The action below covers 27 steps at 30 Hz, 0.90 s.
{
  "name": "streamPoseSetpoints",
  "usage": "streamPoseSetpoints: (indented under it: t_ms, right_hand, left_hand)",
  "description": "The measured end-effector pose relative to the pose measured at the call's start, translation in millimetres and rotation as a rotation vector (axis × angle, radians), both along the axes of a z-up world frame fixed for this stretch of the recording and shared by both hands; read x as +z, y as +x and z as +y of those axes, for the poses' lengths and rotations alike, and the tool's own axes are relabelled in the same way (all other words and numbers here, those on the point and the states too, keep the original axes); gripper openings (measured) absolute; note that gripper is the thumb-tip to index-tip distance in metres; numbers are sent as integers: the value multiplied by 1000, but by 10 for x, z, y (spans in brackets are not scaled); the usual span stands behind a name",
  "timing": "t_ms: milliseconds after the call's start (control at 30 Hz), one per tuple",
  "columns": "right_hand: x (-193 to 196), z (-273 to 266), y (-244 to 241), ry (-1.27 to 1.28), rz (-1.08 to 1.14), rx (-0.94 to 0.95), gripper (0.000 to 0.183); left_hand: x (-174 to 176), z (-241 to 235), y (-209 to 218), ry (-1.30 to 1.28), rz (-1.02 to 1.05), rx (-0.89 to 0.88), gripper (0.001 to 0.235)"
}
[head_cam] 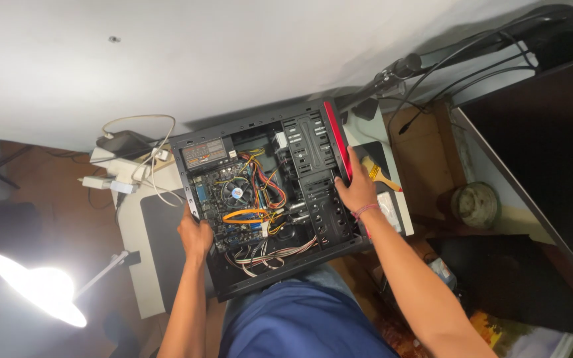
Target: The person works inside an open desktop computer case, using a yellow brush to clean components and a screwdriver to remove screws from the back panel. They then lift and remove the power supply unit from the case.
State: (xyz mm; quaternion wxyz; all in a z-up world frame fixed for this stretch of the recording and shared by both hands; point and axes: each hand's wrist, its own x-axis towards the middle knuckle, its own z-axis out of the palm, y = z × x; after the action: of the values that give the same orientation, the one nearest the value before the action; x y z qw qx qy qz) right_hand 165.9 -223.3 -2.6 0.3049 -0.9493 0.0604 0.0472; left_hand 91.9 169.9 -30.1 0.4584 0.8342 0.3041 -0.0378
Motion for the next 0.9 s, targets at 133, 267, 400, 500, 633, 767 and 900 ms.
streamPoseSetpoints:
  t_ms: [133, 267, 400, 500, 633, 767, 900]
  right_hand:
    - [63, -244, 149, 121, 47, 88, 81]
    - [-285, -687, 275, 265, 235, 76, 66]
    - [-405, -951, 259, 405, 443, -13, 51]
    - [-507, -1116, 173, 502, 572, -148, 47]
    - [-737, -1393, -44, 570, 575, -242, 42]
    - [-998, -1663, -281, 223, 490, -219, 28]
    - [-1577, -2060, -624, 122, 474, -238, 23]
  left_hand:
    - [27, -40, -85, -11, 12, 21, 63]
    - [59, -56, -115, -34, -32, 12, 62]
    - [68, -51, -102, -13, -27, 2, 65]
    - [88, -56, -95, -23, -6, 6, 63]
    - [21, -63, -103, 11, 25, 27, 65]
    - [9, -64, -103, 8, 17, 23, 55]
    - [-47, -58, -125, 1, 23, 37, 46]
